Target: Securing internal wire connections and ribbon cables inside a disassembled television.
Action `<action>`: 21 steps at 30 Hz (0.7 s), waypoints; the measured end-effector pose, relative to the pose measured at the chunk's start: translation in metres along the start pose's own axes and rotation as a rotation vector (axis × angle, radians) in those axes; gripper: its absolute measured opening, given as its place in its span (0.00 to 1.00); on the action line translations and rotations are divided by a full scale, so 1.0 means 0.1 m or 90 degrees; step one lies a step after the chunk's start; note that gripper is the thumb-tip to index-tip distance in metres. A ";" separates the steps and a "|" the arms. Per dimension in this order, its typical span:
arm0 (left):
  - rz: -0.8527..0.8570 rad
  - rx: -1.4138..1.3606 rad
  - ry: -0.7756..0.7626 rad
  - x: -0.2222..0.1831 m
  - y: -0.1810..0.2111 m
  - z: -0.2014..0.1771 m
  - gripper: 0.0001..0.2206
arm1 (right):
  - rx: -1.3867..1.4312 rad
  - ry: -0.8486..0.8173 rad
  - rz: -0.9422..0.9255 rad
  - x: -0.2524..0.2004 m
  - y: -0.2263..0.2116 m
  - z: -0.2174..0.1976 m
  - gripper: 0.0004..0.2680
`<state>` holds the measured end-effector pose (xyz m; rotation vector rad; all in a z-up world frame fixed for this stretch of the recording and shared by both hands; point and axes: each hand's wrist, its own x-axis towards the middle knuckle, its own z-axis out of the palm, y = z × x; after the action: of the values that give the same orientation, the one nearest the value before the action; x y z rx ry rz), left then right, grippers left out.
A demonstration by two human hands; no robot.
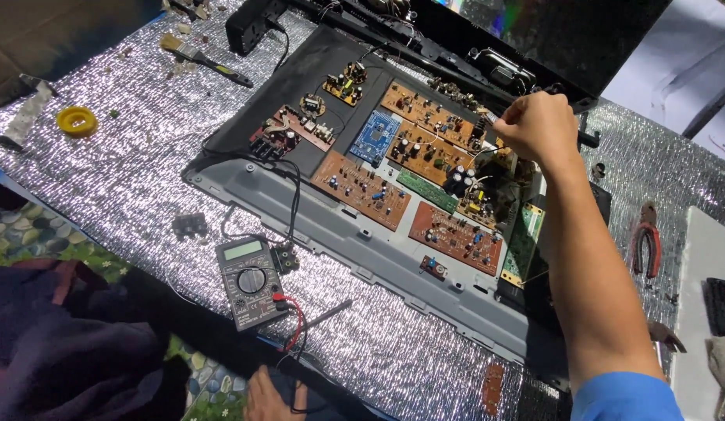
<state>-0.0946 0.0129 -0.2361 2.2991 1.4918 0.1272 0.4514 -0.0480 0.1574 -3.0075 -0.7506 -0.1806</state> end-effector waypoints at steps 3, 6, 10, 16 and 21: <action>-0.007 -0.017 -0.003 0.00 0.08 -0.13 0.39 | 0.000 -0.025 0.030 -0.04 -0.08 -0.06 0.05; 0.000 -0.012 -0.025 0.01 0.05 -0.10 0.40 | 0.019 -0.018 0.025 -0.02 -0.05 0.00 0.03; -0.014 -0.002 -0.043 0.00 0.04 -0.08 0.41 | 0.034 -0.013 0.024 -0.03 -0.09 0.00 0.04; -0.020 -0.023 -0.022 -0.01 0.07 -0.13 0.39 | 0.041 -0.006 0.021 -0.01 -0.07 0.06 0.03; -0.028 -0.025 -0.041 0.00 0.12 -0.20 0.39 | 0.088 -0.040 0.023 0.00 -0.06 0.08 0.05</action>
<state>-0.0898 0.0144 -0.2132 2.2166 1.4940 0.0691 0.4490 -0.0425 0.1497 -2.9044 -0.6830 -0.0305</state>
